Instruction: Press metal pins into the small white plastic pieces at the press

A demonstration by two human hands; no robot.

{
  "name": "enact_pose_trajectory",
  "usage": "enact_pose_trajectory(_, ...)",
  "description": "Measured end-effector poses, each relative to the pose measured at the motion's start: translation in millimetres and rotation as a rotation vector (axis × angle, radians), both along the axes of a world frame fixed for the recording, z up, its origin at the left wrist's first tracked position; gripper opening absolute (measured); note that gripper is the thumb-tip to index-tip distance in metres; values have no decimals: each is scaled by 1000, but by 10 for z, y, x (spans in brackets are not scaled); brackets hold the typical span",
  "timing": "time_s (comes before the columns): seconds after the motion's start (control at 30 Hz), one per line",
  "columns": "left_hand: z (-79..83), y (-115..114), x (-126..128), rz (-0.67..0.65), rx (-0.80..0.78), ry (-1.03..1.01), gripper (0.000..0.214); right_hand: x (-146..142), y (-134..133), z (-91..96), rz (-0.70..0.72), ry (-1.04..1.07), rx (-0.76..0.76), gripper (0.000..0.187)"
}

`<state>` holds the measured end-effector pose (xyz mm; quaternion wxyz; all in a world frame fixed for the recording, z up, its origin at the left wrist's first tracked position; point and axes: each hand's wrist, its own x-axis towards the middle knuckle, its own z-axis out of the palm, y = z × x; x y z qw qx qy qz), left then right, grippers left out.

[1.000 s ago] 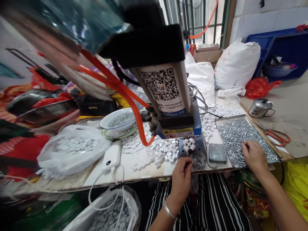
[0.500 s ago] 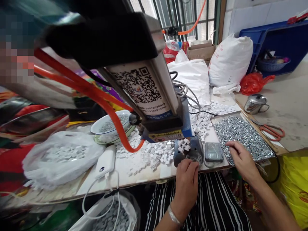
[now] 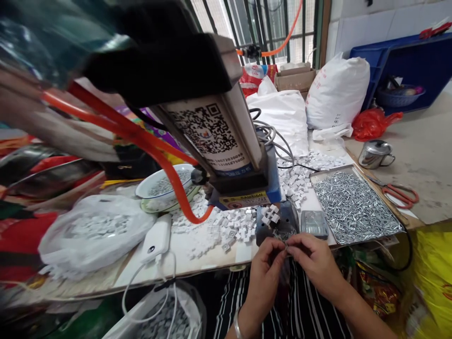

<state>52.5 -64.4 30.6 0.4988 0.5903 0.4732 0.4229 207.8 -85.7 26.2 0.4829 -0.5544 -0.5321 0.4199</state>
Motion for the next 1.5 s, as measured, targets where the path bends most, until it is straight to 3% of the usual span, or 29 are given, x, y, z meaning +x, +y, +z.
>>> enact_pose_trajectory(0.17, 33, -31, -31, 0, -72, -107, 7, -71, 30, 24, 38, -76, 78, 23)
enact_pose_trajectory(0.37, 29, -36, -82, -61, -372, -432, 25, -111, 38, 69, 34, -21, 129, 21)
enact_pose_trajectory(0.5, -3, -25, -100, -57, -474, -557, 32, -141, 31, 50, 71, 1, 133, 22)
enact_pose_trajectory(0.77, 36, -15, -102, -70, -489, -577, 37, -142, 69, 75, -26, 144, -57, 29)
enact_pose_trajectory(1.0, 10, -43, -100, -79, -479, -560, 34, -180, 105, 200, -32, 18, 80, 25)
enact_pose_trajectory(1.5, 92, -91, -41, -97, -492, -670, 36, -241, 49, 78, -114, -134, 289, 23)
